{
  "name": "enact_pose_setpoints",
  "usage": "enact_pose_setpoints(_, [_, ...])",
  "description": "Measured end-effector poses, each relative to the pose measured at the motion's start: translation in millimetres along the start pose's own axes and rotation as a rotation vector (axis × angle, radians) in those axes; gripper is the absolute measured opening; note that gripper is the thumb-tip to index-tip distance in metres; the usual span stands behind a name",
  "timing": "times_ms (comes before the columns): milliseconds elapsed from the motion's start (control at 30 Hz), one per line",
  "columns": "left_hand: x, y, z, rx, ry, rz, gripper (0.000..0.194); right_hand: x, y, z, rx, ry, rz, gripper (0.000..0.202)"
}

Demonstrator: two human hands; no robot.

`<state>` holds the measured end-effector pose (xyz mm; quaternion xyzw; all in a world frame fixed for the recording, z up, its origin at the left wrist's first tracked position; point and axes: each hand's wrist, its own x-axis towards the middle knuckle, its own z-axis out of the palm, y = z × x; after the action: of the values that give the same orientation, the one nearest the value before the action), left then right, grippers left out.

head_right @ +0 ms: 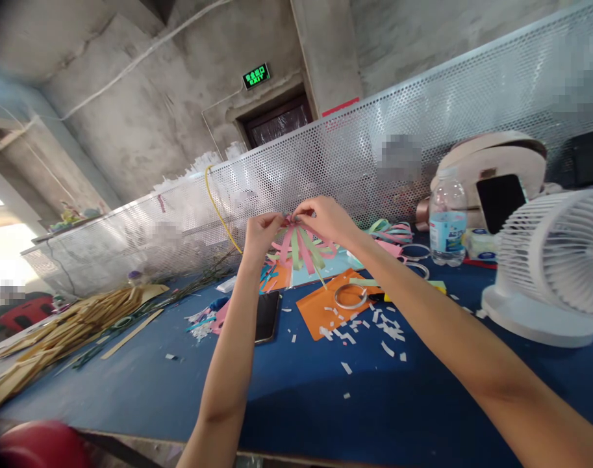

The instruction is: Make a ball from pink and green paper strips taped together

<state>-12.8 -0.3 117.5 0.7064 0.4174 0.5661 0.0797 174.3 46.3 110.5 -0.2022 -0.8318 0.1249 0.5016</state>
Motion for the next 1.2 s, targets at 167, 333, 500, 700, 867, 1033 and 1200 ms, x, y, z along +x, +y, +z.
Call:
enact_pose_setpoints(167, [-1, -2, 0.1, -0.011, 0.027, -0.030, 0.012, -1, -4, -1, -0.011, -0.022, 0.044, 0.019])
enact_pose_setpoints(333, [-1, -3, -1.2, -0.048, 0.016, -0.045, 0.011, -3, -6, -3, 0.118, 0.009, 0.044, 0.016])
enact_pose_setpoints(500, [-2, 0, -2.2, -0.033, 0.003, -0.059, 0.011, -2, -3, -4, 0.118, -0.017, 0.000, 0.012])
enact_pose_setpoints(700, [-2, 1, -1.2, -0.039, 0.017, -0.073, 0.009, 0, 3, -5, 0.022, -0.048, 0.013, 0.014])
enact_pose_setpoints(867, [-1, 1, 2.6, -0.044, 0.063, -0.076, 0.010, 0, 8, -5, 0.094, -0.033, 0.019, 0.015])
enact_pose_setpoints(1033, [-1, 2, 4.7, 0.002, 0.064, -0.054, 0.011, 1, 9, -3, 0.038, -0.001, -0.003, 0.010])
enact_pose_setpoints(1200, [-2, 8, 4.8, 0.023, 0.080, -0.019, 0.007, 1, 7, -3, 0.020, 0.022, -0.015, 0.010])
